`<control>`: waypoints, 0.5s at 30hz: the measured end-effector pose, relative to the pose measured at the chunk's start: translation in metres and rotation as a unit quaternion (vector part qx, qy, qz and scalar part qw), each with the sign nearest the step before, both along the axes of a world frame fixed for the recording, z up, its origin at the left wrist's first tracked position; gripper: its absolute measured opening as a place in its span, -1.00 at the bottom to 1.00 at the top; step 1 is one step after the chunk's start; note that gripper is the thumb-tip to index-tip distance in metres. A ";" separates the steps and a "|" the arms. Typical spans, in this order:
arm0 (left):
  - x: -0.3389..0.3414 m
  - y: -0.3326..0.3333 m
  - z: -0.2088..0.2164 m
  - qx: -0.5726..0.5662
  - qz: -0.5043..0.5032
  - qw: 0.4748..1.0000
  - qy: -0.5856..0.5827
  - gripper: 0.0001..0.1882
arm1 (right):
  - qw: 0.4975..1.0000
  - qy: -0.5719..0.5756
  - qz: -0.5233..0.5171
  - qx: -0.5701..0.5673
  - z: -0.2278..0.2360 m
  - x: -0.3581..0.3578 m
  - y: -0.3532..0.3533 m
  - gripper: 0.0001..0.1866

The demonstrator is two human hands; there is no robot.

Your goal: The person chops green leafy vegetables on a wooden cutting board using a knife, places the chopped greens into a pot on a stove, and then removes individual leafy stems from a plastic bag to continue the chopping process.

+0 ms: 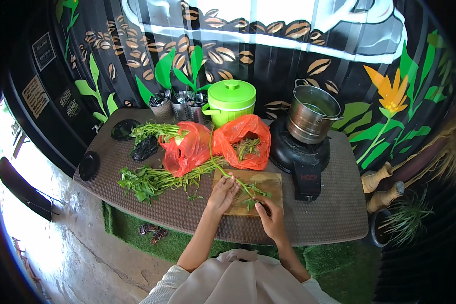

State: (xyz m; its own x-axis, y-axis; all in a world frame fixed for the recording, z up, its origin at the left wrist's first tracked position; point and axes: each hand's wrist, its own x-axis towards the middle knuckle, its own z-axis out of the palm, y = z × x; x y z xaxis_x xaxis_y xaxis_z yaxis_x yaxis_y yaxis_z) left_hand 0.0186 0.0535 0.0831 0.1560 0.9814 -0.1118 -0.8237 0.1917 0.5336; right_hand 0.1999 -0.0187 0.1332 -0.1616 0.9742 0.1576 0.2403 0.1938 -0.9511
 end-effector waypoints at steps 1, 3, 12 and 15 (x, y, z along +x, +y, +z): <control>0.000 -0.001 0.005 0.000 -0.002 1.000 0.001 -0.83 | 0.999 0.036 -0.008 0.007 -0.003 -0.002 0.002 -0.76; 0.001 -0.004 0.015 -0.011 -0.015 1.000 0.000 -0.81 | 0.997 0.073 -0.017 0.014 -0.009 -0.002 0.006 -0.76; -0.015 -0.006 0.011 0.038 -0.028 0.999 0.014 -0.76 | 0.998 0.053 0.044 0.008 0.007 0.002 0.009 -0.72; -0.014 -0.006 0.009 0.057 -0.041 0.997 0.024 -0.76 | 0.996 0.046 0.060 0.056 -0.005 -0.004 0.013 -0.70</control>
State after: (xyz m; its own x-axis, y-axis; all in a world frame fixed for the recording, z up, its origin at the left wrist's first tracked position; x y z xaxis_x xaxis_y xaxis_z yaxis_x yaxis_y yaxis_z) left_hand 0.0046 0.0476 0.0923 0.2344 0.9721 -0.0085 -0.7808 0.1935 0.5941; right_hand 0.1958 -0.0061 0.1279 -0.2548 0.9242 0.2845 0.1225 0.3226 -0.9386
